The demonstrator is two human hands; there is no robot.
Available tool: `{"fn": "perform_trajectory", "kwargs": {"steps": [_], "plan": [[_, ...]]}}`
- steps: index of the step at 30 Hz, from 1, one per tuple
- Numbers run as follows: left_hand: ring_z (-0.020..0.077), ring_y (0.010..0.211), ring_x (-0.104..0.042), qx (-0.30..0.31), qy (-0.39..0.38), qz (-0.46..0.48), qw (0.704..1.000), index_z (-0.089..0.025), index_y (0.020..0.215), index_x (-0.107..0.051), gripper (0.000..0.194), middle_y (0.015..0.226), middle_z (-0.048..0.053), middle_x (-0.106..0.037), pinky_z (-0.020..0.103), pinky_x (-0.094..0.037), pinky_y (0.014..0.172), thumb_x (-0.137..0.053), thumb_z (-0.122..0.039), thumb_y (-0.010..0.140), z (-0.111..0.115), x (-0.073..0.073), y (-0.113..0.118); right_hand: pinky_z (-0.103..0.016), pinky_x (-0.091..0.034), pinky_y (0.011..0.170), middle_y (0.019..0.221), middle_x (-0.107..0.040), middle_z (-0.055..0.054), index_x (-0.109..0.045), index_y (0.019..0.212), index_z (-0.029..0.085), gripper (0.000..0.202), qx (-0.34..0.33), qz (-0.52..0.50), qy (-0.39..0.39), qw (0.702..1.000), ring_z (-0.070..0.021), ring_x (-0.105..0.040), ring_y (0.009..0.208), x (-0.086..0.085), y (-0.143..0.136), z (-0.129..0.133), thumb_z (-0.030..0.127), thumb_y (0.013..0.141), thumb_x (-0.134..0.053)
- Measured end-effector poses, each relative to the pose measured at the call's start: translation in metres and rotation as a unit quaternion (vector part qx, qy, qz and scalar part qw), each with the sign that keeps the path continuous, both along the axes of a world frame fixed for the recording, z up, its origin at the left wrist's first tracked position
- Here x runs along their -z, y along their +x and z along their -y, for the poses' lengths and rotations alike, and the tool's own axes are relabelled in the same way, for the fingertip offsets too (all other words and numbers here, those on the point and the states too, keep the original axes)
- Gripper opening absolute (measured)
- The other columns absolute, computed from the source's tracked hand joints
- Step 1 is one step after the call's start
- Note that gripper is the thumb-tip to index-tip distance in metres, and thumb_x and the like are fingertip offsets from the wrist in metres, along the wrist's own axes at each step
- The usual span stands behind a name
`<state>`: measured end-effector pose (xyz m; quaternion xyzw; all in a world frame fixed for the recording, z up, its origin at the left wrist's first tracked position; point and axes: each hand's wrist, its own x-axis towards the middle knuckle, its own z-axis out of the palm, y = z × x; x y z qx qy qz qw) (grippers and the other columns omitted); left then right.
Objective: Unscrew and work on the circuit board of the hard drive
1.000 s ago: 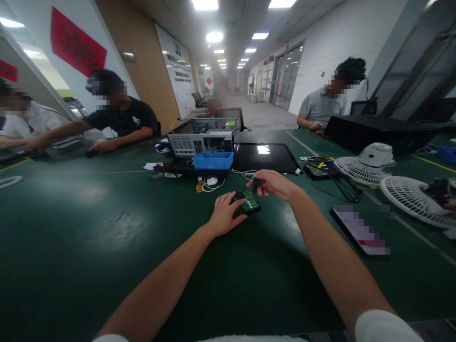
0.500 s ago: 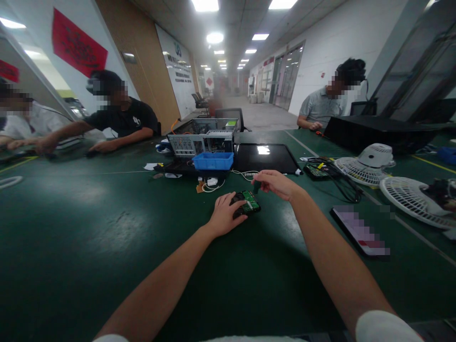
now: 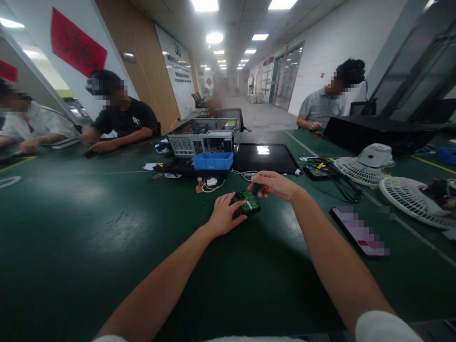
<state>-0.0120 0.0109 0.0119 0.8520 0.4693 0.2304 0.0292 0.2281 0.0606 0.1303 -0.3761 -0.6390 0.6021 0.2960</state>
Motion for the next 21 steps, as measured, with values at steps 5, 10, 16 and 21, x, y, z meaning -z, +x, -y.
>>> {"fn": "perform_trajectory", "kwargs": {"steps": [5,10,16,21], "plan": [[0.0369,0.142,-0.034,0.002,0.000,0.004,1.000,-0.036,0.138,-0.059,0.054,0.158,0.007,-0.036,0.059,-0.031,0.112,-0.071,-0.052,0.087,0.000,0.000,0.000,-0.022,-0.044,0.048,0.096,-0.074,-0.010,-0.068,0.097,0.017,0.034,0.002,-0.006,0.003,1.000,-0.0109,-0.059,0.059,0.003,-0.001,-0.003,0.050,0.089,-0.068],[0.0365,0.141,-0.035,0.003,0.001,0.006,1.000,-0.036,0.137,-0.059,0.054,0.157,0.007,-0.038,0.058,-0.031,0.112,-0.072,-0.050,0.086,-0.001,0.001,0.000,-0.023,-0.043,0.049,0.096,-0.074,-0.010,-0.070,0.092,0.016,0.038,0.005,-0.010,0.005,1.000,-0.0107,-0.058,0.059,0.003,-0.001,-0.003,0.054,0.089,-0.066],[0.0365,0.141,-0.034,0.001,-0.004,0.006,1.000,-0.037,0.138,-0.058,0.055,0.157,0.006,-0.037,0.058,-0.030,0.113,-0.072,-0.051,0.086,-0.001,0.002,0.000,-0.025,-0.043,0.051,0.098,-0.073,-0.011,-0.071,0.093,0.016,0.039,0.007,-0.021,0.007,1.000,-0.0118,-0.058,0.061,-0.010,0.004,0.001,0.054,0.089,-0.066],[0.0370,0.143,-0.034,0.010,-0.015,-0.003,1.000,-0.038,0.139,-0.057,0.056,0.157,0.006,-0.037,0.059,-0.031,0.113,-0.072,-0.050,0.087,-0.001,-0.004,-0.002,-0.025,-0.042,0.051,0.099,-0.073,-0.011,-0.071,0.093,0.015,0.039,0.019,-0.022,0.010,1.000,-0.0120,-0.058,0.062,-0.011,0.007,0.001,0.054,0.090,-0.065]]}}
